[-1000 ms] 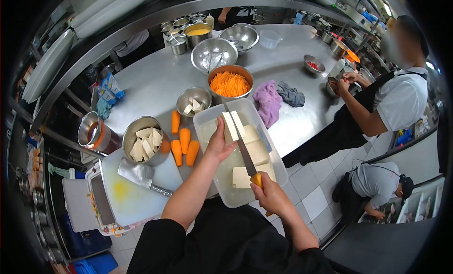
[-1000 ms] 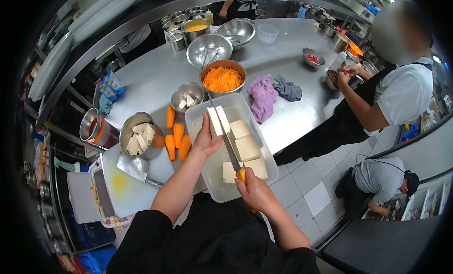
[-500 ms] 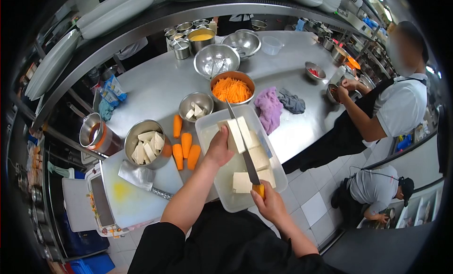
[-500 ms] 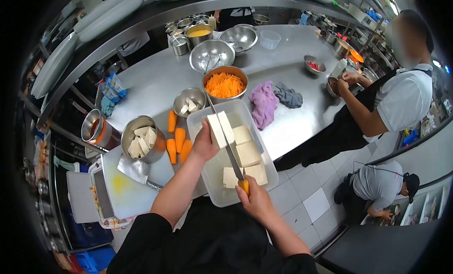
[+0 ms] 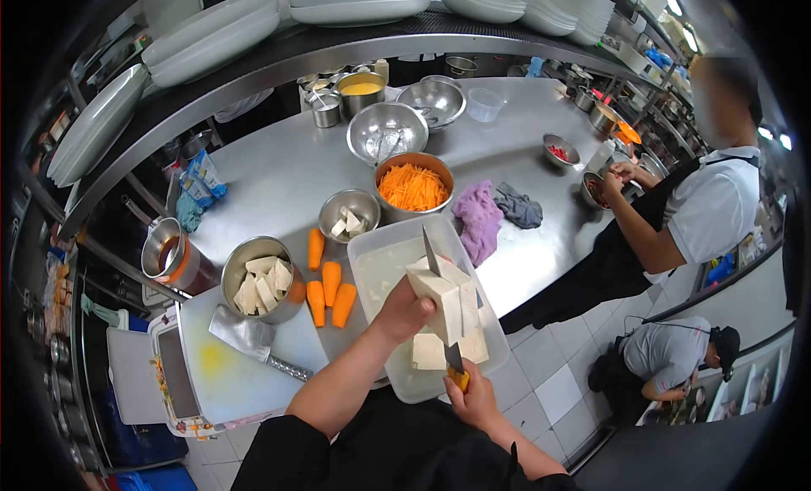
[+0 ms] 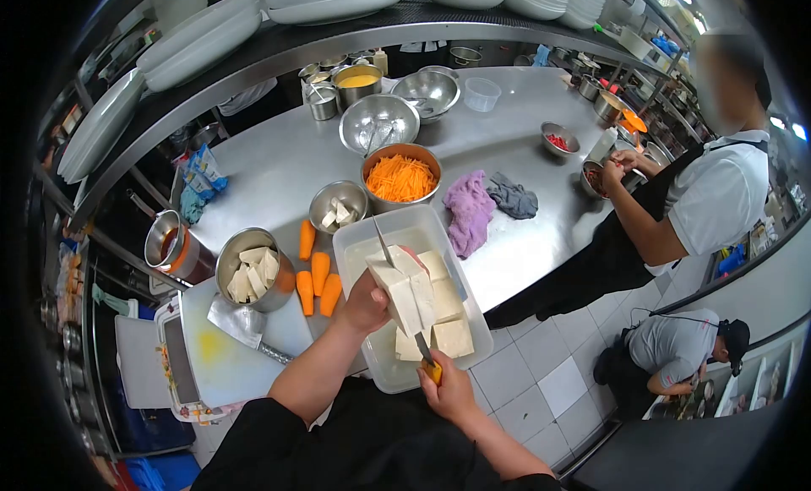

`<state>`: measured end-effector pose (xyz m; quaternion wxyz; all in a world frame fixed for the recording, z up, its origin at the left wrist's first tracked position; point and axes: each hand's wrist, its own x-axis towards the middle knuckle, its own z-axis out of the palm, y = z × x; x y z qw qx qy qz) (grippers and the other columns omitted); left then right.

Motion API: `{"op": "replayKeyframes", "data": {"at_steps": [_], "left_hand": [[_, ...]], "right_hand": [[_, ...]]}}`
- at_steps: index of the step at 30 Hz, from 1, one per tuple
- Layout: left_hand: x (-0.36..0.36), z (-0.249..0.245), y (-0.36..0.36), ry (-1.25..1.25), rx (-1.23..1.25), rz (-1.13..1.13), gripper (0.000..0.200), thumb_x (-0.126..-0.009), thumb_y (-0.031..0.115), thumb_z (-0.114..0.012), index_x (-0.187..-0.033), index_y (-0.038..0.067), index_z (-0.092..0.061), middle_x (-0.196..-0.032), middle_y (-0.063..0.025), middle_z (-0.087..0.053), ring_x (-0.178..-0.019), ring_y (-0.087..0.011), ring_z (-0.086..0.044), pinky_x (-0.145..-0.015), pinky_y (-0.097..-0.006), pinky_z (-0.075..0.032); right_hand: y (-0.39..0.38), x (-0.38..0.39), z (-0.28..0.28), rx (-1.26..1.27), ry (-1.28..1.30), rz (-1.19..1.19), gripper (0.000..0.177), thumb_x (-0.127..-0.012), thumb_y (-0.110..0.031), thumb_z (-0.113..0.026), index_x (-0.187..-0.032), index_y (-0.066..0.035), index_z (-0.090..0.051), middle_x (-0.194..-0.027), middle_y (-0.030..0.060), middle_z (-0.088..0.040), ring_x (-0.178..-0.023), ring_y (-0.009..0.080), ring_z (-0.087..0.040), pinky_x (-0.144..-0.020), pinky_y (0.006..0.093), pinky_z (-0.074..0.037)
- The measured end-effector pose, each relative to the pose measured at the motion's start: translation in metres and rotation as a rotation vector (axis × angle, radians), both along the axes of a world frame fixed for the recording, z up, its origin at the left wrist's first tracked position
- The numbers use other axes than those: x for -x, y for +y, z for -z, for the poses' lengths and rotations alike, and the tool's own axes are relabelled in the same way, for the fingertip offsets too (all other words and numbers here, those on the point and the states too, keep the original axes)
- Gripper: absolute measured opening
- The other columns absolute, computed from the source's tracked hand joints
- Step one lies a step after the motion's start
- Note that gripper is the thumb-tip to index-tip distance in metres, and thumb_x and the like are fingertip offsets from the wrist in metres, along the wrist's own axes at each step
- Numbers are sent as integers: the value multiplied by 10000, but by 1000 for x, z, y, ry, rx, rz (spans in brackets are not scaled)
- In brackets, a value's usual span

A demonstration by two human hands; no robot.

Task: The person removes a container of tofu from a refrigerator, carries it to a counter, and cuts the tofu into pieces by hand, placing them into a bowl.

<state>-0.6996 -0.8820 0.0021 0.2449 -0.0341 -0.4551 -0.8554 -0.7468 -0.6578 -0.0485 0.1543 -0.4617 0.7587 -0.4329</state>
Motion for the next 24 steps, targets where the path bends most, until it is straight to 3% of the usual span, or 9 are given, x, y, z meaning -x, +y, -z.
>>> {"op": "replayKeyframes", "data": {"at_steps": [10,12,13,15,17,19,20,21,24], "left_hand": [[5,6,4,3,-94,-85,759,-839,511,-701,-1342,37,-388,-1220,-61,-543,-1130,-161,-545,-956,-321,-454],[13,18,-3,17,-175,-120,685,-888,479,-655,-1340,33,-397,-1223,-56,-548,-1125,-153,-549,-955,-319,-453],[18,30,-9,-17,-128,-167,707,-906,568,-550,-1364,47,-410,-1271,-53,-550,-1165,-173,-553,-951,-355,-476],[25,32,-20,-61,-187,-180,648,-932,555,-513,-1347,62,-438,-1245,-56,-572,-1137,-178,-573,-956,-361,-474],[30,29,-28,-144,-329,-200,677,-891,576,-580,-1307,62,-435,-1160,-41,-576,-1074,-148,-569,-920,-325,-468],[34,34,-37,-204,-376,-285,698,-880,587,-591,-1322,71,-430,-1173,-33,-575,-1073,-159,-567,-918,-335,-468],[34,35,-41,-225,-414,-332,694,-878,589,-594,-1321,78,-436,-1181,-34,-575,-1077,-162,-567,-917,-346,-470],[31,36,-47,-244,-450,-376,691,-875,590,-598,-1321,86,-442,-1190,-34,-575,-1081,-165,-568,-917,-356,-472],[22,51,-72,-317,-462,-470,637,-886,560,-604,-1322,113,-474,-1207,-42,-587,-1111,-196,-573,-918,-413,-482]], "right_hand": [[-14,0,-10,-116,-7,3,394,-900,-252,-641,-1207,-53,-495,-856,221,-666,-752,425,-648,-647,464,-517],[-19,2,-13,-192,-46,17,405,-918,-280,-617,-1222,-44,-490,-866,247,-660,-781,452,-637,-660,491,-504],[-21,2,-15,-202,-58,-2,405,-918,-280,-617,-1222,-44,-490,-866,247,-660,-781,452,-637,-660,491,-504],[-29,8,-22,-248,-79,-7,417,-934,-291,-593,-1241,-33,-481,-869,272,-651,-807,470,-629,-675,497,-499],[-34,12,-33,-354,-198,5,429,-938,-316,-588,-1252,-42,-485,-870,288,-643,-835,480,-623,-694,497,-494],[-32,18,-37,-412,-201,-3,413,-940,-321,-584,-1240,-50,-499,-803,243,-651,-745,423,-654,-642,458,-510],[-35,17,-68,-558,-282,5,402,-938,-322,-584,-1228,-52,-510,-716,167,-641,-603,314,-650,-554,401,-510],[-25,24,-58,-518,-288,-33,399,-931,-321,-595,-1217,-53,-519,-656,104,-611,-514,204,-602,-469,342,-481],[10,52,-76,-677,-415,-87,358,-912,-295,-626,-1176,-64,-554,-634,34,-582,-501,114,-551,-423,280,-436]]}}
